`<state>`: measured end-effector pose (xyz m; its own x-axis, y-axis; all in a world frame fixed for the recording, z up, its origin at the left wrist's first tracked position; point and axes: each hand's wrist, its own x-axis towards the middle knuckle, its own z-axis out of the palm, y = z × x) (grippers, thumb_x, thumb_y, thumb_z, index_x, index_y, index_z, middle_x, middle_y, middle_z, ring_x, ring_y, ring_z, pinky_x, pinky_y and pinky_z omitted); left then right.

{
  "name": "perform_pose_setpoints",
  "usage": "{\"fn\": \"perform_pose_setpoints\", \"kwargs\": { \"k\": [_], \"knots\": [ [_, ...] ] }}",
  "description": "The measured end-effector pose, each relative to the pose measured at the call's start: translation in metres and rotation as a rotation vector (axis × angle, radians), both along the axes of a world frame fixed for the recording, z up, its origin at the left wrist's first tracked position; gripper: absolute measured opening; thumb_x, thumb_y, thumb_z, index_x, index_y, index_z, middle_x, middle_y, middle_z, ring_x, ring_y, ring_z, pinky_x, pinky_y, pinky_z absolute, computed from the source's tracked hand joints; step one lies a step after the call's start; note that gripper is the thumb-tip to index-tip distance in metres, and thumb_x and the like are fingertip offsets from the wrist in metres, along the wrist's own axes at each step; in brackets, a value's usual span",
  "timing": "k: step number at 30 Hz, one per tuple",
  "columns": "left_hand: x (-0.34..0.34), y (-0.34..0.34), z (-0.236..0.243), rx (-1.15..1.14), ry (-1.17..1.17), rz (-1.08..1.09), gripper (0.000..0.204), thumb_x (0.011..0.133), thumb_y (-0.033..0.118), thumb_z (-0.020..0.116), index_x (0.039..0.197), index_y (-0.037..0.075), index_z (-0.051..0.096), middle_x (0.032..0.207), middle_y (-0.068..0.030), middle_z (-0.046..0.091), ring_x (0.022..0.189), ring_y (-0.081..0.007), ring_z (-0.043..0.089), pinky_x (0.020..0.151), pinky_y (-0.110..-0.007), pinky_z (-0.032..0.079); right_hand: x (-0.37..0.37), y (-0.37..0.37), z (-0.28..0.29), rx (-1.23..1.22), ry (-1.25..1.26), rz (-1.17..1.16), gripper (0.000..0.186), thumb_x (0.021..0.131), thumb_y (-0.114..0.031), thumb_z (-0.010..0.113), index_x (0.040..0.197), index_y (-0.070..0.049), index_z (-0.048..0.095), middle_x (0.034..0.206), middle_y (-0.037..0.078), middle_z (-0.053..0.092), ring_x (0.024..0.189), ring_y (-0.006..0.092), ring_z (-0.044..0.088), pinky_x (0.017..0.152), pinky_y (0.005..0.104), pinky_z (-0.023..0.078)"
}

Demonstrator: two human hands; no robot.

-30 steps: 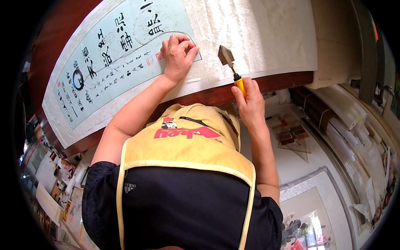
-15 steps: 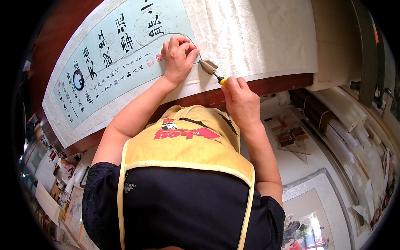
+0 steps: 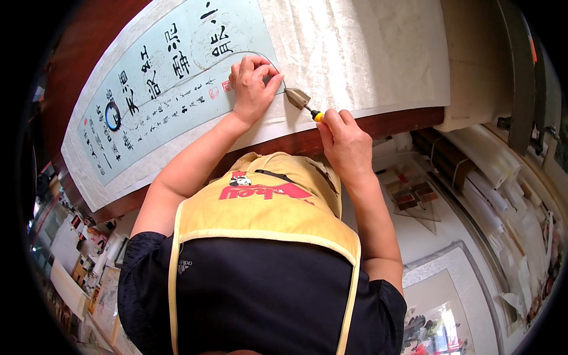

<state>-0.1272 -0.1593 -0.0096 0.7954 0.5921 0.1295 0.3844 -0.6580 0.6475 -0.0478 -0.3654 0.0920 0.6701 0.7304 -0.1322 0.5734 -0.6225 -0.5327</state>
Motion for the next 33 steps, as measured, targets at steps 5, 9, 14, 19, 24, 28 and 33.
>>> {"fn": "perform_pose_setpoints", "kwargs": {
  "k": [5, 9, 14, 19, 24, 28, 33],
  "knots": [
    [0.003, 0.005, 0.005, 0.021, 0.008, -0.011, 0.009, 0.079, 0.024, 0.079, 0.078, 0.017, 0.073, 0.108, 0.0012, 0.057, 0.106, -0.0251, 0.045, 0.095, -0.039, 0.034, 0.003, 0.005, 0.002, -0.070, -0.034, 0.030, 0.012, 0.093, -0.019, 0.067, 0.091, -0.013, 0.057, 0.080, 0.005, 0.059, 0.065, 0.0307, 0.063, 0.053, 0.0410, 0.051],
    [0.015, 0.029, 0.007, 0.050, -0.057, -0.025, 0.008, 0.079, 0.025, 0.078, 0.080, 0.018, 0.074, 0.118, 0.0012, 0.059, 0.110, -0.0253, 0.045, 0.099, -0.039, 0.033, 0.005, 0.004, 0.001, -0.088, -0.028, 0.038, 0.013, 0.093, -0.020, 0.067, 0.091, -0.012, 0.057, 0.081, 0.006, 0.059, 0.065, 0.0316, 0.062, 0.052, 0.0417, 0.050],
    [0.038, 0.069, 0.006, 0.137, -0.118, 0.002, 0.009, 0.079, 0.027, 0.078, 0.082, 0.018, 0.077, 0.133, -0.0007, 0.059, 0.117, -0.0262, 0.044, 0.106, -0.040, 0.031, 0.006, 0.004, 0.002, -0.094, -0.003, 0.025, 0.014, 0.094, -0.020, 0.066, 0.091, -0.011, 0.056, 0.080, 0.006, 0.059, 0.065, 0.0322, 0.062, 0.052, 0.0421, 0.050],
    [0.053, 0.108, 0.006, 0.205, -0.095, -0.086, 0.017, 0.089, 0.029, 0.069, 0.096, 0.019, 0.081, 0.136, -0.0035, 0.063, 0.128, -0.0251, 0.050, 0.111, -0.040, 0.034, 0.007, 0.005, 0.003, -0.084, 0.013, 0.024, 0.014, 0.094, -0.020, 0.066, 0.091, -0.011, 0.056, 0.081, 0.007, 0.059, 0.065, 0.0328, 0.062, 0.052, 0.0425, 0.050],
    [0.076, 0.162, 0.017, -0.142, -0.061, -0.086, 0.026, 0.096, 0.033, 0.064, 0.102, 0.012, 0.079, 0.120, -0.0052, 0.071, 0.112, -0.0198, 0.063, 0.098, -0.035, 0.049, 0.007, 0.005, 0.003, -0.087, 0.016, 0.022, 0.014, 0.094, -0.020, 0.066, 0.091, -0.011, 0.056, 0.080, 0.007, 0.058, 0.065, 0.0332, 0.062, 0.052, 0.0429, 0.050],
    [0.099, 0.190, 0.027, -0.389, -0.041, -0.015, 0.027, 0.092, 0.034, 0.069, 0.100, 0.009, 0.077, 0.107, -0.0064, 0.073, 0.105, -0.0184, 0.065, 0.093, -0.033, 0.049, 0.008, 0.006, 0.004, -0.117, 0.028, 0.020, 0.014, 0.093, -0.020, 0.066, 0.090, -0.011, 0.057, 0.080, 0.007, 0.058, 0.064, 0.0331, 0.062, 0.053, 0.0427, 0.051],
    [0.131, 0.223, 0.016, -0.366, -0.070, -0.114, 0.026, 0.088, 0.025, 0.072, 0.102, 0.003, 0.074, 0.094, -0.0126, 0.073, 0.091, -0.0202, 0.066, 0.082, -0.034, 0.052, 0.009, 0.007, 0.006, -0.138, 0.054, 0.018, 0.014, 0.092, -0.017, 0.069, 0.093, -0.009, 0.058, 0.084, 0.007, 0.062, 0.068, 0.0326, 0.063, 0.055, 0.0406, 0.050]
  ]
}}
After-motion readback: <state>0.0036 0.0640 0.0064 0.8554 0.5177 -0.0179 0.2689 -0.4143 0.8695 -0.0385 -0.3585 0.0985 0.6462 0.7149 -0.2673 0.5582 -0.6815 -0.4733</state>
